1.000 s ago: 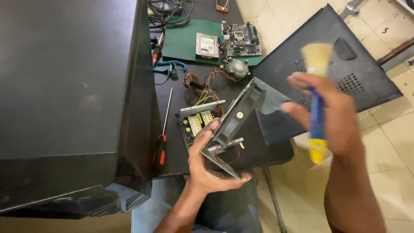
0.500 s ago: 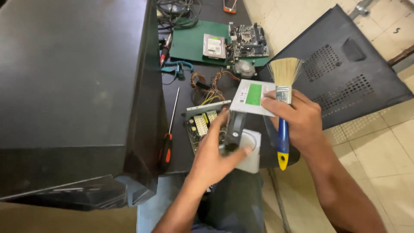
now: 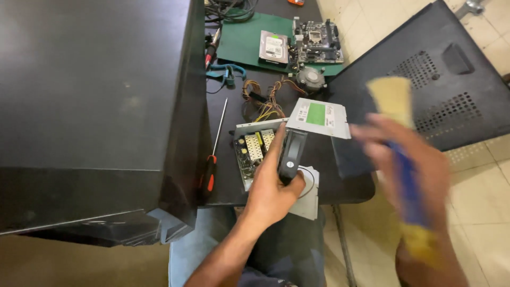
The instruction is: Cleaning the internal components and fan of a computer power supply unit using a brush
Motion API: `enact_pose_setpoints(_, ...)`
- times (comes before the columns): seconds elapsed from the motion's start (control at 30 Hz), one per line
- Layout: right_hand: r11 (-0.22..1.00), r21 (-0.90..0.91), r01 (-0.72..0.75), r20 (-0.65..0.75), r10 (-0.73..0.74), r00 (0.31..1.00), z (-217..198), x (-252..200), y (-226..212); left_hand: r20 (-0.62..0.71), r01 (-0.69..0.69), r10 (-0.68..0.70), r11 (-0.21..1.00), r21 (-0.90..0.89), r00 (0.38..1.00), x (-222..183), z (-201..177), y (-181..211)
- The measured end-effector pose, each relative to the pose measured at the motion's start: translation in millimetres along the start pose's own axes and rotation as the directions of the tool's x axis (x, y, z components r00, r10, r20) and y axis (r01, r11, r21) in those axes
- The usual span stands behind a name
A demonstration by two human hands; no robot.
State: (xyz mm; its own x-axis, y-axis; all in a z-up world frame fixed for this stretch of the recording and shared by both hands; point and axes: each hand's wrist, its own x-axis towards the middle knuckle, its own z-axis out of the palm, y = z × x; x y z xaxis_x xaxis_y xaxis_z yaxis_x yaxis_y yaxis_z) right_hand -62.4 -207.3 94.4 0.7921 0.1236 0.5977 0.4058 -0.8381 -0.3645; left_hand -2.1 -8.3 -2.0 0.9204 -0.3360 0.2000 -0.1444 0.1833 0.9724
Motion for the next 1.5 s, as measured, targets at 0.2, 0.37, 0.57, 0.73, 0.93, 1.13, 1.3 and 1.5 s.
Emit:
enact_pose_setpoints(0.2,0.977,0.214,-0.016,-0.12,0.042,0.992,11,-28,-9,-0.07,-0.051,0.062,0.989,0.142,0.996,1,8,3)
enact_pose_setpoints(0.37,0.989,0.15,0.019,0.116,-0.037,0.993,21,-19,-19,-0.118,-0.132,0.162,0.964,0.229,0.98,-8,18,2)
enact_pose_setpoints(0.57,0.997,-0.038,0.065,0.015,-0.065,0.998,48,-6,-15,-0.106,-0.162,0.206,0.932,0.325,0.973,-15,24,1)
enact_pose_setpoints(0.73,0.985,-0.107,0.133,-0.056,-0.139,0.989,63,-14,-8,-0.125,-0.176,0.258,0.873,0.455,0.958,-17,27,-11)
enact_pose_setpoints(0.93,0.97,-0.2,0.137,0.028,-0.135,0.991,51,4,-33,-0.116,-0.126,0.227,0.823,0.554,0.967,-13,28,-26)
enact_pose_setpoints(1.13,0.964,-0.246,0.101,0.079,-0.084,0.993,61,-1,-20,-0.091,-0.129,0.222,0.804,0.581,0.971,-9,23,-26)
enact_pose_setpoints(1.3,0.958,-0.284,0.046,-0.028,-0.056,0.998,52,6,-29,-0.059,-0.138,0.221,0.775,0.616,0.974,-7,29,-28)
enact_pose_setpoints(1.5,0.956,0.007,-0.292,0.108,0.289,0.951,43,10,-48,-0.053,-0.155,0.217,0.83,0.535,0.975,0,24,-19)
